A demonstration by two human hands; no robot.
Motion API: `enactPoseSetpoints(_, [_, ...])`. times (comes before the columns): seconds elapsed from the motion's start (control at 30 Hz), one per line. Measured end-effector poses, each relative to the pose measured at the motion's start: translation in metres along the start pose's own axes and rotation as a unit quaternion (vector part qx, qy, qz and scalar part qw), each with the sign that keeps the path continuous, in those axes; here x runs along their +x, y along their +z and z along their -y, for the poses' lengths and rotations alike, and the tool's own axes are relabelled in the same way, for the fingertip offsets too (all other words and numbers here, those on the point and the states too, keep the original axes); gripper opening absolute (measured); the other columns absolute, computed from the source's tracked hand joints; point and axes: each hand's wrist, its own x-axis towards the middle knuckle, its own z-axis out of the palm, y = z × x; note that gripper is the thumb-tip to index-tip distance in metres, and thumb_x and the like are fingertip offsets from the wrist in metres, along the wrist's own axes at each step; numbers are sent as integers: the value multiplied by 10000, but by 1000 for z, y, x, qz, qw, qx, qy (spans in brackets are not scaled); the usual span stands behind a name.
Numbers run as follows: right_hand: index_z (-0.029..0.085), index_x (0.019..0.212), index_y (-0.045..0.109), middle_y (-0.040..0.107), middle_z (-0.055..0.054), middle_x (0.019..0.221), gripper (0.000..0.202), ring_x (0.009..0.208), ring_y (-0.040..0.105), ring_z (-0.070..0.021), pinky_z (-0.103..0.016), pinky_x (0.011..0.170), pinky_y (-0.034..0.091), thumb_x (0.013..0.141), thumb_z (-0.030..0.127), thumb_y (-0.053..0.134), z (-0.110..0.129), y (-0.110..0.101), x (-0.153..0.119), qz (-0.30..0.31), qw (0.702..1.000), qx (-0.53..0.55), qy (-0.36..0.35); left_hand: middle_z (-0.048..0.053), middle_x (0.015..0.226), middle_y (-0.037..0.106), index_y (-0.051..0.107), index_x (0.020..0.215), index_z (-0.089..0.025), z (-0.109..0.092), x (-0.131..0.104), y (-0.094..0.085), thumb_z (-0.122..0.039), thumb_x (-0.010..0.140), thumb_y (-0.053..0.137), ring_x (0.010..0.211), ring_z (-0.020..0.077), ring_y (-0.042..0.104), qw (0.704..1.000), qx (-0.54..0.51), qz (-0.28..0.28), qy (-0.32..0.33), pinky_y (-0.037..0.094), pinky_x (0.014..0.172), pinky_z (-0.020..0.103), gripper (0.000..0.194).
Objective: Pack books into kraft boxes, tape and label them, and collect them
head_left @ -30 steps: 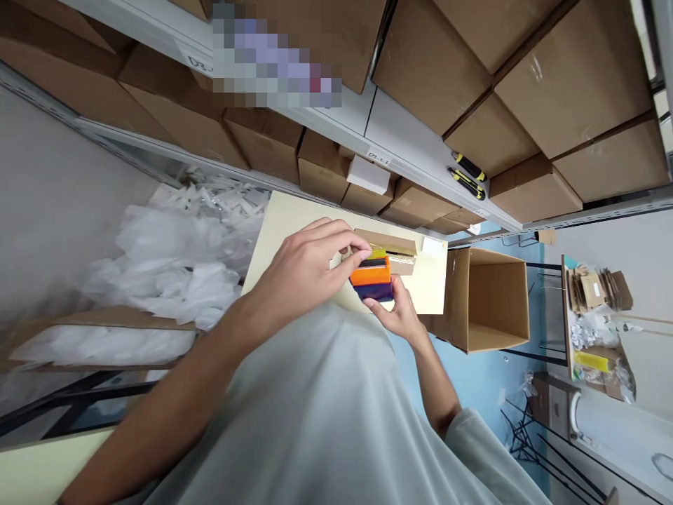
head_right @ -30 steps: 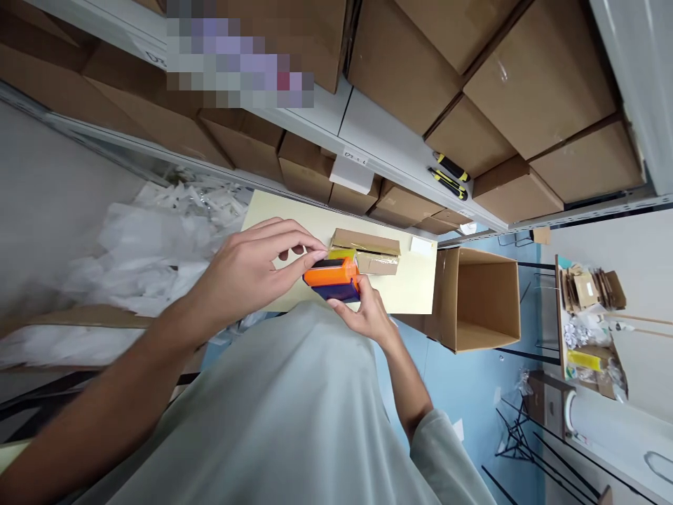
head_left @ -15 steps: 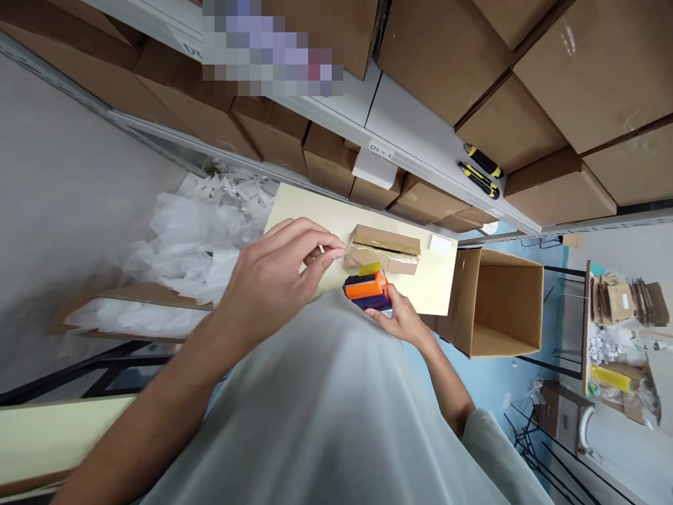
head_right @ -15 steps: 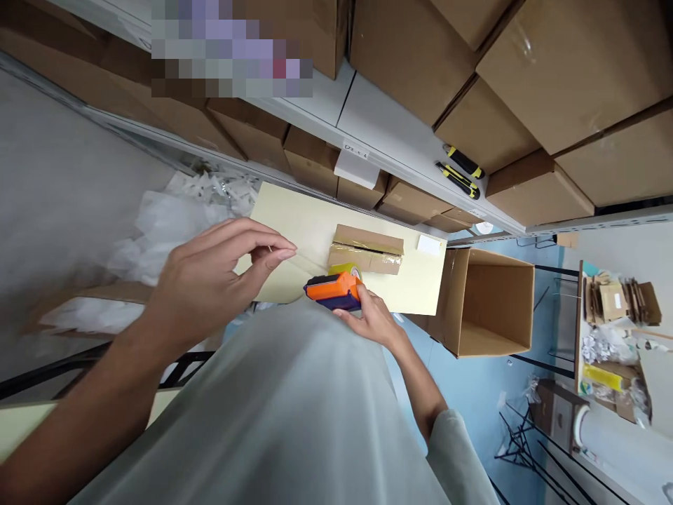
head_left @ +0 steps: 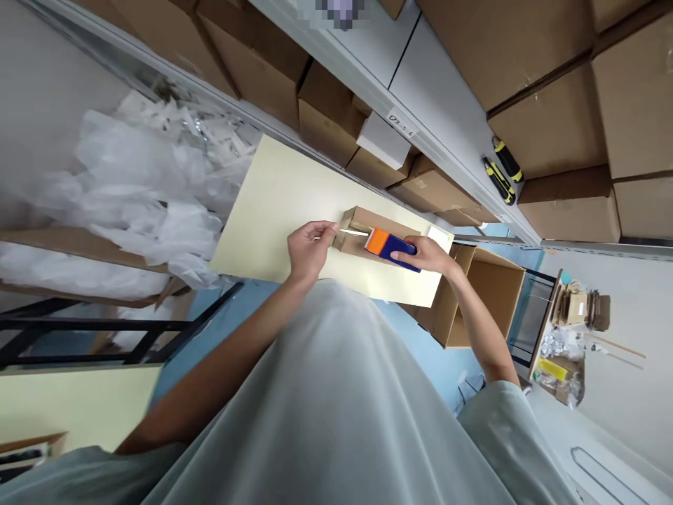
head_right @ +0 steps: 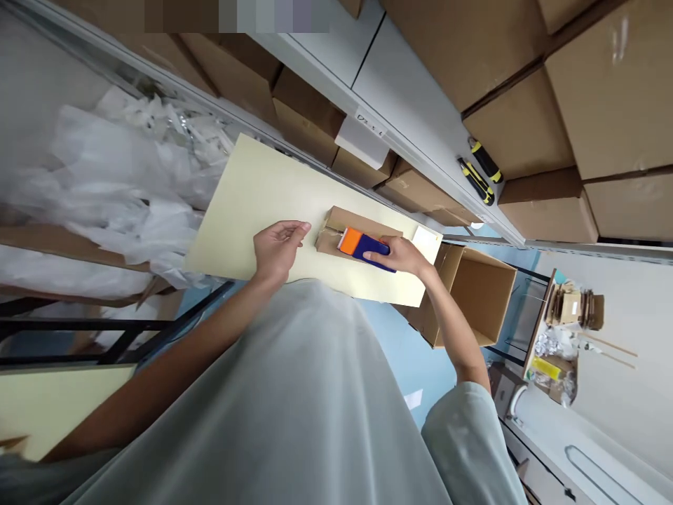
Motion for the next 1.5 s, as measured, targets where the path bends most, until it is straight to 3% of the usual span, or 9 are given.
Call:
enactPoseSetpoints(0.23, [205,823,659,637,19,727,645,667,558,-145,-268,637,384,917,842,693,-5,-11,63,82,996,-31,5,40,873,788,756,855,-177,39,25,7,-294,840,821,797,157,711,996,-46,-52,-61,584,730,273,134])
enactPoseSetpoints(0.4, [210,823,653,650,6,729,611,677,575,-158,-280,652,396,937,808,711,1,-7,70,95,995,-32,19,44,874,790,769,860,-172,66,41,11,-275,844,819,796,154,709,995,-47,-42,-83,579,766,273,115])
enactPoseSetpoints(0.6, [218,833,650,654,0,746,604,685,585,-170,-295,668,409,958,808,689,8,-4,69,99,993,-44,36,78,972,799,787,964,-162,94,50,29,-300,883,827,853,189,739,993,13,25,-114,607,858,317,164])
enactPoseSetpoints(0.73, [202,925,708,705,-27,815,604,726,614,-188,-300,679,409,980,802,664,14,-2,70,102,992,-69,37,143,1327,759,788,1300,-191,90,41,20,-281,871,870,966,222,747,993,111,-9,-32,641,897,368,446])
enactPoseSetpoints(0.83, [194,942,726,726,-42,838,617,759,641,-202,-300,701,416,981,806,654,17,-2,70,98,991,-80,37,103,1276,798,826,1274,-229,74,28,17,-286,984,769,1021,226,763,991,111,36,71,651,933,363,301])
enactPoseSetpoints(0.9, [191,940,728,729,-45,827,640,768,658,-210,-299,713,428,965,827,658,15,-2,70,98,991,-82,39,76,1178,824,863,1179,-233,63,21,24,-306,1010,757,956,202,773,989,99,60,96,648,900,329,213])
enactPoseSetpoints(1.1, [181,917,724,722,-47,775,698,754,672,-220,-298,685,426,921,876,657,-1,-2,68,81,993,-89,18,60,1070,844,893,1061,-226,61,15,48,-301,951,850,795,156,744,991,113,1,68,598,756,274,141])
enactPoseSetpoints(1.3, [195,854,696,634,-19,668,615,669,616,-206,-318,631,394,954,800,663,-12,6,73,72,992,-107,-12,66,1141,853,897,1077,-247,74,14,50,-399,968,842,865,192,765,985,161,-39,53,614,817,321,195])
enactPoseSetpoints(1.5, [203,851,686,650,-53,717,570,698,628,-230,-346,648,465,953,762,713,-19,17,83,62,991,-110,-36,82,1086,857,894,1036,-224,83,26,49,-414,920,886,897,226,784,985,158,-53,38,633,871,374,223])
